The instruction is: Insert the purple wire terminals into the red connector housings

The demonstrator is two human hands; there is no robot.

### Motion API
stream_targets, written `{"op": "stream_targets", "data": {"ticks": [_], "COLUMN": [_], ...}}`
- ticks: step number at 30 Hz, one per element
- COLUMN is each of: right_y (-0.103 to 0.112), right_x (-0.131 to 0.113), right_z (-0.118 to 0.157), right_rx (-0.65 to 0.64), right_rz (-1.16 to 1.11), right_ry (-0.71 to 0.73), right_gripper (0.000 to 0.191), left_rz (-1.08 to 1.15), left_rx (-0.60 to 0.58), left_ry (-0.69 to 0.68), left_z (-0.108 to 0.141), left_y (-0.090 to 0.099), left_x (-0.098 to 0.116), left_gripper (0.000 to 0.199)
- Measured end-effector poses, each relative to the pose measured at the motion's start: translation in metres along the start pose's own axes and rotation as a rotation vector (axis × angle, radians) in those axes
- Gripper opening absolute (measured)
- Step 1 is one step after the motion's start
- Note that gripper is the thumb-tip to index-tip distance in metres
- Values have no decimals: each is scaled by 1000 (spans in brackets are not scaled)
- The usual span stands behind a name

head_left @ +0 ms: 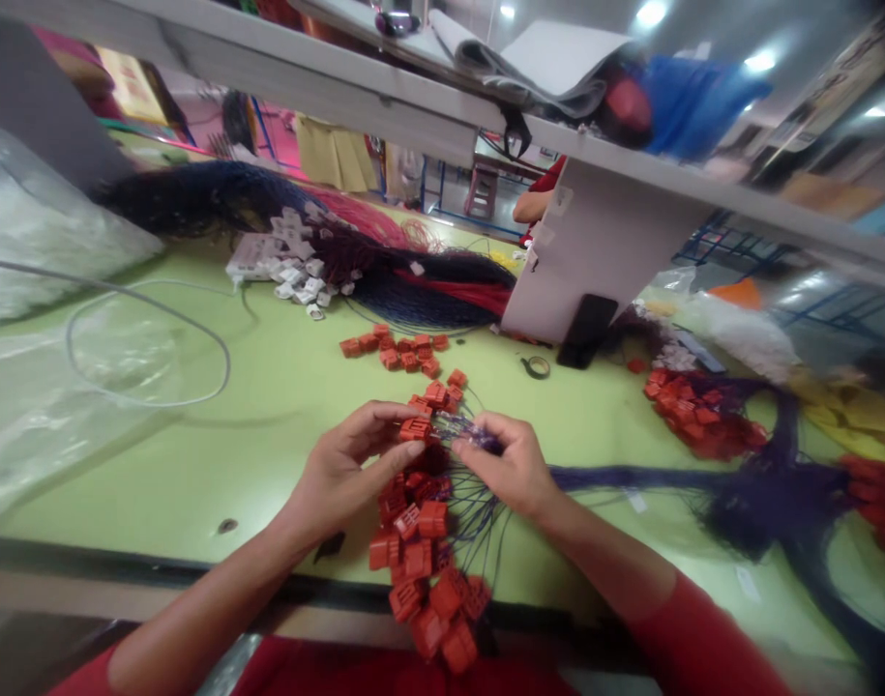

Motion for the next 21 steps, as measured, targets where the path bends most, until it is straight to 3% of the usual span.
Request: {"op": "stream_targets", "data": {"ticks": [13,19,21], "right_y": [-6,-6,-5], "right_x": [14,14,13], "right_z": [1,0,-1], "right_rx": [21,34,43], "right_rz": [-64,-58,-51], "right_ry": [59,61,51], "right_gripper": [10,15,17], "left_rz": [-105,-311,-337], "left_rx": [12,-27,-42], "left_ry": [-27,-185,-173], "left_z": [9,9,9], "left_y": [-12,-13,-13], "left_x": [-6,3,4], "left_gripper": [25,16,16]}}
Point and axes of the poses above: each hand's wrist, its own z-axis away from the middle knuckle, its own y-axis out of the back of the hand, x = y × z, the point moved 1 cm from there along -z, towards the middle knuckle, and after that the axes turned 9 degrees about z, right-handed, at the moved point
